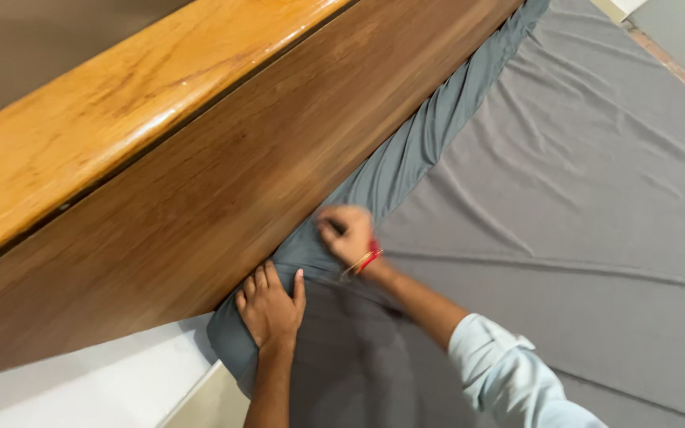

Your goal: The person makes a bed by pulling a gray fitted sheet over a mattress. They smooth the sheet across the surface and tuck the edges under the mattress at each corner and along the sides.

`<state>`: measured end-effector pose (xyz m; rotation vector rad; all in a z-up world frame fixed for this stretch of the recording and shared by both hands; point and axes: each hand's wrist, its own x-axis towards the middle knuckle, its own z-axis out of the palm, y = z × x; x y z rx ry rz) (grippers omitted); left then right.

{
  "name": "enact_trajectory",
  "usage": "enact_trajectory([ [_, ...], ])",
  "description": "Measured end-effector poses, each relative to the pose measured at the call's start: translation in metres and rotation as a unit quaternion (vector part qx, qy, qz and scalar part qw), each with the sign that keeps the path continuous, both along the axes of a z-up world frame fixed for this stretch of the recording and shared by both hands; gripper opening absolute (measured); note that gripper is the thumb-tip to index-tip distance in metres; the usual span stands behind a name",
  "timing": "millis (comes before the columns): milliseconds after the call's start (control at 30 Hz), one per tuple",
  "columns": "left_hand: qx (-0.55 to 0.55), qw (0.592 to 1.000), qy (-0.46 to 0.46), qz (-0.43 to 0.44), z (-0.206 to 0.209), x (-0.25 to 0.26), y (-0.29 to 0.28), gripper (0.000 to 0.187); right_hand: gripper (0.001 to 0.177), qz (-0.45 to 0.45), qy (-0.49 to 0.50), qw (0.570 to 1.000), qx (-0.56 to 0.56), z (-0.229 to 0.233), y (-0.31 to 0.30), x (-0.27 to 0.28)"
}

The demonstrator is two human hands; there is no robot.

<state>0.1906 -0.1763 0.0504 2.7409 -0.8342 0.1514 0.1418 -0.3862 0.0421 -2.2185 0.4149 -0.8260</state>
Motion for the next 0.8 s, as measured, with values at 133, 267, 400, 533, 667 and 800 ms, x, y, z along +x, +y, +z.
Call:
enact_trajectory([
  [133,0.06,0.998,-0.015,0.017,0.003,-0.002,-0.008,0.07,0.058,-0.223,0.159,0.944,-0.183,0.025,-0.1,-0.028],
  [267,0.084,0.994,-0.06,0.019,0.004,-0.004,-0.012,0.07,0.049,-0.279,0.364,0.87,-0.181,-0.012,-0.132,-0.026],
  [400,0.066,0.995,-0.067,0.023,0.001,-0.005,-0.014,0.071,0.022,-0.28,0.433,0.851,-0.101,-0.035,-0.137,-0.001],
  [533,0.052,0.997,-0.058,0.018,-0.004,-0.001,-0.016,0.07,0.019,-0.149,0.357,0.909,-0.155,-0.038,-0.123,0.009],
  [667,0.065,0.996,-0.064,0.015,-0.01,-0.001,-0.015,0.066,0.033,-0.099,0.229,0.931,-0.268,-0.034,-0.122,0.005],
  [800,0.08,0.996,-0.048,0.016,-0.011,0.0,-0.017,0.066,0.04,-0.006,0.26,0.929,-0.265,-0.031,-0.122,0.009],
])
